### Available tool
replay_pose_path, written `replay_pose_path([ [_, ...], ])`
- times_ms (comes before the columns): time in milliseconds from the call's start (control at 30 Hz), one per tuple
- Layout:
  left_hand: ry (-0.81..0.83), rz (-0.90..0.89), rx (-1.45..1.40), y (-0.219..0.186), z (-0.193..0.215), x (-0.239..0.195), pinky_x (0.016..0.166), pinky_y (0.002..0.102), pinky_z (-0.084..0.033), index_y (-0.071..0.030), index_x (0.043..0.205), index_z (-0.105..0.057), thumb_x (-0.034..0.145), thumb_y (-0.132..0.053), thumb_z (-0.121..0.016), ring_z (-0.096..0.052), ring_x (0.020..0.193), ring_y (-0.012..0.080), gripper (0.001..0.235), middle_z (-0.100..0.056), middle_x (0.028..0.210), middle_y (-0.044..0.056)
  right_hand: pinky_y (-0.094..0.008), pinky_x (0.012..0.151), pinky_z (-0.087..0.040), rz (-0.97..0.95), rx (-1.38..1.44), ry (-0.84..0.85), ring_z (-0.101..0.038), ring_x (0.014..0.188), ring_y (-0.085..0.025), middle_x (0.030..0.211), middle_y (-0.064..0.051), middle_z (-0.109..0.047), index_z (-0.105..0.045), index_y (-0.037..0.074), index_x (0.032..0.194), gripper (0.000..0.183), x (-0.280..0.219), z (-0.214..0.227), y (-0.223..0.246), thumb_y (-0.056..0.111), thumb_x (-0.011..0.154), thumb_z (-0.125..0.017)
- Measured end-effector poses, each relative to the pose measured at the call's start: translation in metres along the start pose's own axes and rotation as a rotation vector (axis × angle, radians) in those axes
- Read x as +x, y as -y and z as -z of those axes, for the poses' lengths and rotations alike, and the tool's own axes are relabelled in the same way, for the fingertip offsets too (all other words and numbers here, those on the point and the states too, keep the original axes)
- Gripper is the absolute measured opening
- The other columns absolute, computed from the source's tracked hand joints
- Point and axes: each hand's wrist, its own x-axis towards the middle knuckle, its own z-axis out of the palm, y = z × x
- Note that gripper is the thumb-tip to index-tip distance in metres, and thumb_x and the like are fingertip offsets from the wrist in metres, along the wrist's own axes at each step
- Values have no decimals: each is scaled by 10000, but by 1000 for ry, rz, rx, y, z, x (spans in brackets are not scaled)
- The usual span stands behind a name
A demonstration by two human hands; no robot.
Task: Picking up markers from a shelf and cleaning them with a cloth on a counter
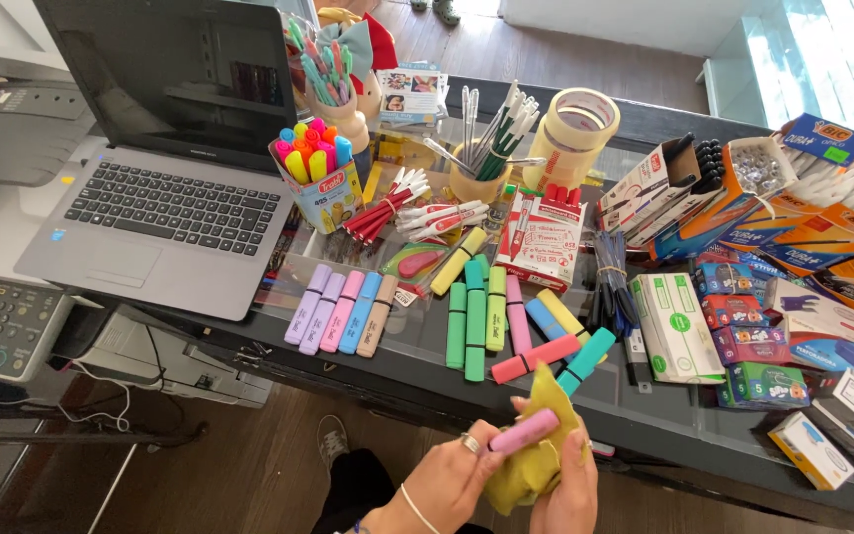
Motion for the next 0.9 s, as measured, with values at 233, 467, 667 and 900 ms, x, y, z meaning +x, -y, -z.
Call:
replay_pose_path([
  [233,45,-58,115,4,-16,0,599,596,-463,-11,1523,-445,1113,-205,-452,-619,685,532,454,-625,981,249,-297,602,-519,123,52,-135,-677,710,-232,940,-167,-743,-675,-6,1147,253,1,9,-53,182,987,-730],
  [467,118,233,-264,-9,5,-2,787,274,-491,-162,1162,-450,1052,-375,-708,-586,826,107,352,-648,952,-27,-335,430,-435,125,-101,5,-582,476,-216,642,-109,-662,-634,82,899,188,12,24,-45,219,857,-756],
  [667,-164,180,-710,-11,24,2,793,237,-610,-98,1065,-692,966,-193,-831,-700,886,89,196,-758,1020,29,-331,723,-453,163,56,101,-583,755,-205,941,-103,-612,-583,55,817,233,14,18,-25,190,969,-696],
  [900,-304,-38,-517,-23,44,9,806,254,-660,-70,1165,-702,907,-187,-854,-752,958,147,321,-761,1091,83,-285,564,-456,192,-229,179,-619,703,-164,890,-95,-745,-744,38,1104,328,26,67,-91,260,873,-813],
])
